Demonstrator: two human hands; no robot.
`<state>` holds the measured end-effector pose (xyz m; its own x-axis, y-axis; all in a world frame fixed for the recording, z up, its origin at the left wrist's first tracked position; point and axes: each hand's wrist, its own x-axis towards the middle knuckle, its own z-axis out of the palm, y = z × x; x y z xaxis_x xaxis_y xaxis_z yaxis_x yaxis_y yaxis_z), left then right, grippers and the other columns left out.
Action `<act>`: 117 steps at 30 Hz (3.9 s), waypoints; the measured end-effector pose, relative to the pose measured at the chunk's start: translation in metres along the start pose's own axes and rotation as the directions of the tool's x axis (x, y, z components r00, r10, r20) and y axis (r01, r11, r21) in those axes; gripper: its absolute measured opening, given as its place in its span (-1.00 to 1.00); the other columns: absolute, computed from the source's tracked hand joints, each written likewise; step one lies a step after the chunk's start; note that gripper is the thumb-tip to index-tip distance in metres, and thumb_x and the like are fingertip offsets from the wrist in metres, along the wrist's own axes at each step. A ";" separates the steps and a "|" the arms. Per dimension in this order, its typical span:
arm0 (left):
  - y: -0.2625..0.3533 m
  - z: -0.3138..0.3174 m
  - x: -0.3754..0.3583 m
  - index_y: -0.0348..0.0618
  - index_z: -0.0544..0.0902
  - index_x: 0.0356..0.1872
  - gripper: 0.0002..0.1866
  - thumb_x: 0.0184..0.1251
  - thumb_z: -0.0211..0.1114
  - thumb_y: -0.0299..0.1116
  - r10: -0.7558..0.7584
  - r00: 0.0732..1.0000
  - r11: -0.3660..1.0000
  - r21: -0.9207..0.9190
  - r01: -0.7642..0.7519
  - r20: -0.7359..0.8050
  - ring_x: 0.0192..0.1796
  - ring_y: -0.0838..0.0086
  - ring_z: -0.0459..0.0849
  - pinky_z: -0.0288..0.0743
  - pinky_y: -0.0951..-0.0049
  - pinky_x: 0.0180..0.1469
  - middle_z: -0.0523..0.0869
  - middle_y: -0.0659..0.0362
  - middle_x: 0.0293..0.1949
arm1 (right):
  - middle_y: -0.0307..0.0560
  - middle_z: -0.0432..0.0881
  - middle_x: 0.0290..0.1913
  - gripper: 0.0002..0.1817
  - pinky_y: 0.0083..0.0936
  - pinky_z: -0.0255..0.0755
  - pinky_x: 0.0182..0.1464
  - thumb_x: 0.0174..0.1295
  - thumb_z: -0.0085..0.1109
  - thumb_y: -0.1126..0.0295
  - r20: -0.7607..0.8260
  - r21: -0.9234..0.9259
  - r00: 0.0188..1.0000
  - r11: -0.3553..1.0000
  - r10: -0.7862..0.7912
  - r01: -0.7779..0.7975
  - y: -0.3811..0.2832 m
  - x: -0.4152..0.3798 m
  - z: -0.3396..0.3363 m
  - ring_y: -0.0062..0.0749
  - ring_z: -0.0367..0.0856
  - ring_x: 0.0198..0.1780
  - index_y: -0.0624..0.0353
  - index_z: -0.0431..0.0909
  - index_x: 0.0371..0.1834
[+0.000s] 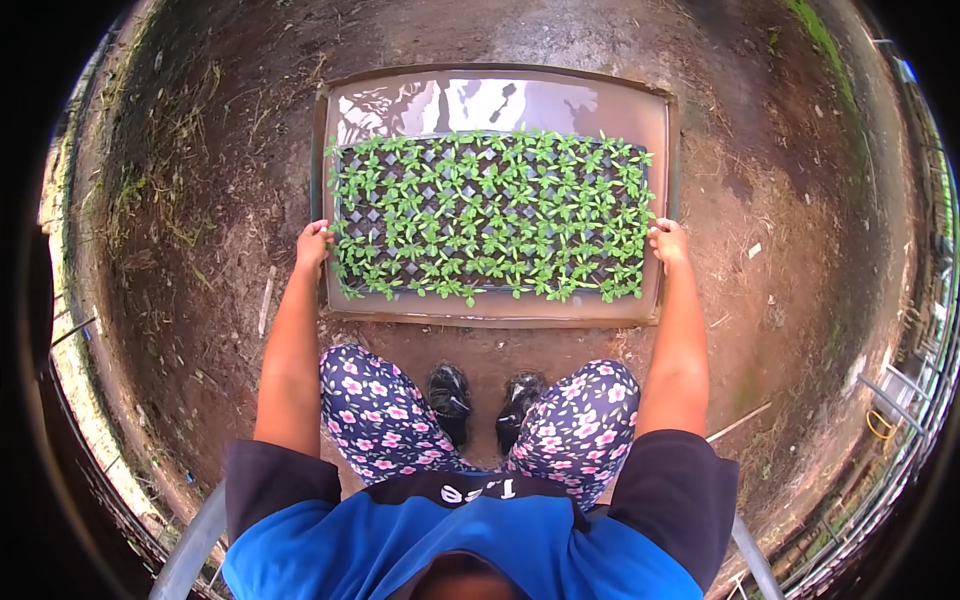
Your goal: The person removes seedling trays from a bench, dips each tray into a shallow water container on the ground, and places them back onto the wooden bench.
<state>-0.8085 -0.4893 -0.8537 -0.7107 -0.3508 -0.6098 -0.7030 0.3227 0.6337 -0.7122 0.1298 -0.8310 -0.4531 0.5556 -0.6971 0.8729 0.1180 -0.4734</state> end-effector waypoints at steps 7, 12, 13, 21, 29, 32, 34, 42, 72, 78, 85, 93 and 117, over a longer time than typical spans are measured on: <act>0.036 -0.009 -0.016 -0.09 0.47 -0.35 -0.90 0.11 0.14 -0.38 -0.110 0.981 0.993 -0.015 0.114 0.158 -0.53 0.66 0.36 0.25 0.65 -0.50 0.45 0.31 -0.58 | -0.46 0.40 -0.56 -0.86 -0.77 0.22 -0.52 0.00 0.14 0.25 0.152 0.051 0.988 0.998 -0.037 0.029 -0.015 -0.011 -0.012 -0.79 0.26 -0.55 -0.02 0.45 -0.39; 0.051 0.000 -0.024 -0.10 0.35 -0.62 -0.71 -0.05 0.31 -0.25 0.128 0.983 0.968 0.197 -0.154 0.134 -0.55 0.61 0.26 0.22 0.53 -0.47 0.38 0.32 -0.63 | -0.39 0.32 -0.63 -0.81 -0.67 0.14 -0.50 -0.01 0.15 0.27 0.168 -0.042 0.968 0.980 -0.184 0.194 -0.037 -0.029 -0.003 -0.67 0.18 -0.59 0.06 0.38 -0.60; 0.056 0.002 -0.027 -0.14 0.34 -0.67 -0.71 -0.06 0.30 -0.28 0.147 0.978 0.961 0.213 -0.177 0.148 -0.52 0.63 0.29 0.24 0.53 -0.45 0.42 0.28 -0.61 | -0.38 0.32 -0.63 -0.82 -0.66 0.14 -0.49 -0.02 0.14 0.28 0.170 -0.003 0.960 0.974 -0.223 0.227 -0.039 -0.031 -0.001 -0.66 0.19 -0.58 0.08 0.38 -0.60; 0.130 0.009 -0.124 -0.23 0.34 -0.65 -0.72 -0.11 0.29 -0.36 0.611 0.792 0.781 0.170 -0.601 -0.008 -0.44 0.43 0.38 0.29 0.45 -0.31 0.41 0.14 -0.51 | -0.33 0.39 -0.51 -0.87 -0.68 0.20 -0.36 -0.06 0.10 0.41 0.078 0.137 0.890 0.889 -0.450 0.438 -0.104 -0.127 -0.009 -0.65 0.29 -0.44 0.17 0.48 -0.42; 0.368 -0.211 -0.329 -0.05 0.36 -0.56 -0.85 0.03 0.19 -0.38 0.307 0.921 0.943 -0.208 -0.261 0.238 -0.44 0.69 0.34 0.25 0.65 -0.36 0.40 0.39 -0.53 | -0.33 0.34 -0.58 -0.86 -0.70 0.26 -0.47 -0.03 0.06 0.54 0.124 0.584 0.903 0.766 -0.411 0.269 -0.258 -0.356 -0.262 -0.70 0.31 -0.54 0.11 0.31 -0.62; 0.436 -0.278 -0.389 -0.02 0.34 -0.58 -0.82 0.05 0.19 -0.40 0.310 0.914 0.914 -0.348 -0.210 0.263 -0.48 0.71 0.33 0.23 0.65 -0.42 0.38 0.40 -0.57 | -0.29 0.41 -0.52 -0.95 -0.65 0.37 -0.40 0.01 -0.05 0.53 0.132 0.782 0.873 0.590 -0.470 0.200 -0.293 -0.429 -0.330 -0.65 0.40 -0.50 0.16 0.32 -0.55; 0.457 -0.302 -0.406 -0.01 0.35 -0.57 -0.83 0.05 0.20 -0.38 0.300 0.904 0.899 -0.408 -0.161 0.304 -0.48 0.71 0.34 0.23 0.66 -0.43 0.38 0.41 -0.56 | -0.24 0.47 -0.44 -0.97 -0.64 0.39 -0.36 0.02 -0.04 0.49 0.101 0.802 0.865 0.555 -0.492 0.222 -0.305 -0.462 -0.347 -0.61 0.46 -0.41 0.19 0.38 -0.45; 0.458 -0.206 -0.391 -0.02 0.19 -0.64 -0.73 0.06 0.13 -0.47 0.347 0.823 0.937 -0.128 -0.325 0.450 -0.56 0.67 0.12 0.04 0.58 -0.52 0.14 0.39 -0.64 | 0.02 0.45 -0.60 -0.79 -0.36 0.29 -0.44 -0.14 0.07 0.28 -0.289 0.158 0.797 0.794 -0.531 0.587 -0.254 -0.423 -0.251 -0.29 0.43 -0.52 0.23 0.40 -0.64; -0.017 -0.019 -1.090 -0.22 0.21 -0.67 -0.70 -0.04 0.21 -0.45 -0.244 -0.802 0.332 -0.730 -0.598 0.546 -0.57 0.41 0.25 0.25 0.43 -0.44 0.30 0.12 -0.66 | 0.06 0.38 -0.49 -0.74 -0.39 0.28 -0.29 -0.17 0.10 0.43 -0.485 0.849 -0.501 0.523 0.717 -0.073 0.357 -1.235 -0.023 -0.13 0.39 -0.35 0.24 0.18 -0.69; -0.042 -0.036 -1.306 -0.17 0.25 -0.68 -0.73 0.00 0.19 -0.45 -0.328 -0.839 0.418 -0.730 -0.542 0.435 -0.58 0.59 0.25 0.21 0.52 -0.50 0.29 0.25 -0.71 | -0.43 0.22 -0.61 -0.79 -0.72 0.05 -0.49 -0.02 0.02 0.49 -0.178 0.750 -0.492 0.441 0.852 0.493 0.377 -1.327 -0.080 -0.77 0.11 -0.52 0.08 0.20 -0.69; -0.040 0.093 -1.530 -0.24 0.35 -0.58 -0.74 -0.05 0.23 -0.31 -0.303 -0.899 0.055 -0.936 -0.347 0.316 -0.51 0.22 0.49 0.32 0.32 -0.40 0.48 0.01 -0.64 | -0.42 0.30 -0.61 -0.76 -0.73 0.15 -0.45 0.00 0.02 0.54 -0.153 0.402 -0.369 0.399 0.917 0.824 0.448 -1.308 -0.219 -0.77 0.22 -0.53 0.02 0.19 -0.68; -0.075 0.269 -1.731 -0.09 0.47 -0.37 -0.74 -0.04 0.22 -0.18 -0.312 -0.839 -0.407 -0.861 -0.304 0.445 -0.24 0.16 0.54 0.36 0.23 -0.22 0.58 0.02 -0.36 | -0.34 0.43 -0.54 -0.81 -0.67 0.25 -0.36 0.02 0.04 0.54 -0.122 0.243 -0.215 0.239 0.969 0.940 0.571 -1.202 -0.367 -0.70 0.33 -0.49 0.05 0.29 -0.64; -0.252 0.528 -1.778 -0.03 0.45 -0.20 -0.72 0.00 0.17 -0.30 -0.477 -0.661 -0.378 -0.814 -0.441 0.579 -0.07 0.18 0.49 0.35 0.22 -0.07 0.55 0.07 -0.18 | -0.33 0.42 -0.32 -0.81 -0.59 0.40 -0.38 0.04 -0.07 0.56 0.259 0.491 0.181 -0.290 0.949 0.821 0.681 -1.138 -0.418 -0.58 0.44 -0.35 0.03 0.31 -0.28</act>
<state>0.6189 0.5169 -0.1804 0.7904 0.5872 -0.1746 0.5996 -0.6831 0.4170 0.4736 -0.0783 -0.1350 0.6995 -0.0011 -0.7146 -0.7145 0.0181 -0.6994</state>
